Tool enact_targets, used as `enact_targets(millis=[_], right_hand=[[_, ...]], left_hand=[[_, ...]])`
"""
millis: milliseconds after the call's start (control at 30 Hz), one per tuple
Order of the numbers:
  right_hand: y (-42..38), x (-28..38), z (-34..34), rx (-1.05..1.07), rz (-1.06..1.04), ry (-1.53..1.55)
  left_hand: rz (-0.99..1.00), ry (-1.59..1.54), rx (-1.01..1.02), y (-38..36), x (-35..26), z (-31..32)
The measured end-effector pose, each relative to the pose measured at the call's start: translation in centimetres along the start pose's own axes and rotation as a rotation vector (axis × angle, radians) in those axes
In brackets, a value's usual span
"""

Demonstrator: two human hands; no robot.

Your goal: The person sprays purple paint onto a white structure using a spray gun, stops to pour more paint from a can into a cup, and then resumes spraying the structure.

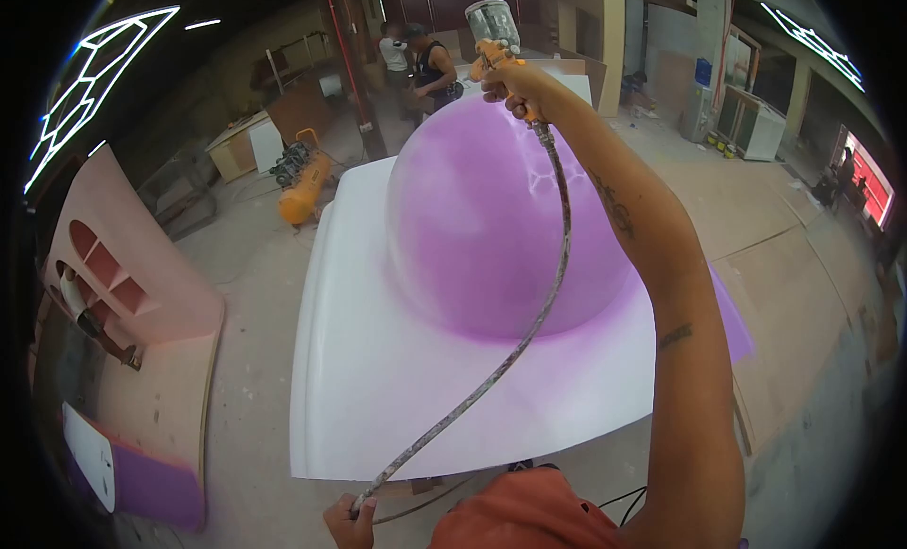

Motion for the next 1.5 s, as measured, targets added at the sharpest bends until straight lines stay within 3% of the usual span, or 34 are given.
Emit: enact_targets(millis=[133, 500, 533, 600, 667, 733, 800, 933, 1000, 1233, 1267, 1300, 1333, 1367, 1433, 1500], right_hand=[[-1.8, -1.0, -1.1, -0.148, 0.054, -0.144], [-11.1, -5.1, -8.5, -0.675, 0.054, -0.436], [-13.7, -4.0, -7.8, -0.701, 0.055, -0.442], [-21.8, -3.6, -5.4, -0.713, -0.094, -0.289], [-29.1, -7.4, -6.2, -0.698, -0.119, -0.143], [-38.4, -10.0, -4.7, -0.777, -0.195, -0.067], [-48.0, -14.7, -2.4, -0.825, -0.231, 0.094], [-66.2, -24.6, 0.2, -1.050, -0.125, 0.036], [-74.4, -29.4, 1.1, -1.058, 0.111, 0.098], [-93.6, -28.6, 4.9, -1.245, 0.255, -0.006], [-96.0, -28.1, 4.8, -1.259, 0.266, 0.027], [-98.4, -27.8, 5.3, -1.273, 0.281, 0.068], [-98.0, -27.5, 9.1, -1.290, 0.291, 0.098], [-100.5, -26.8, 8.3, -1.296, 0.251, 0.089], [-105.5, -26.2, 8.9, -1.280, 0.270, 0.027], [-109.9, -25.4, 9.8, -1.236, 0.254, -0.044]], left_hand=[[0.114, -0.201, -0.110, 1.1, 1.1, -1.4], [0.139, -0.276, 0.270, 4.2, 8.7, -1.1], [0.158, -0.283, 0.286, 4.4, 9.5, -0.3], [0.017, -0.278, 0.439, 3.1, 13.3, 1.9], [-0.045, -0.194, 0.652, 1.1, 16.5, 4.2], [-0.019, -0.080, 0.711, -2.0, 23.1, 8.9], [0.048, -0.046, 0.815, -0.2, 23.6, 12.5], [0.094, 0.035, 1.074, -3.0, 21.4, 21.5], [0.064, 0.113, 1.166, -5.7, 20.4, 22.4], [0.048, 0.427, 1.518, -17.6, 20.5, 26.7], [0.059, 0.504, 1.573, -19.6, 24.6, 29.1], [0.085, 0.488, 1.403, -19.9, 20.9, 31.1], [0.060, 0.223, 1.420, -18.5, 16.3, 29.4], [0.204, 0.086, 1.368, -20.4, 12.2, 32.6], [0.520, -0.217, 1.491, -27.2, -1.0, 31.1], [0.720, -0.335, 1.605, -36.2, -13.5, 24.9]])
Point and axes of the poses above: each hand's wrist, its own y-axis towards the middle knuckle, its own z-axis out of the palm, x = y × z, the point moved 6 cm from there along y, towards the middle knuckle, and after that the axes turned 2 degrees about -x, right-handed, at the moved point
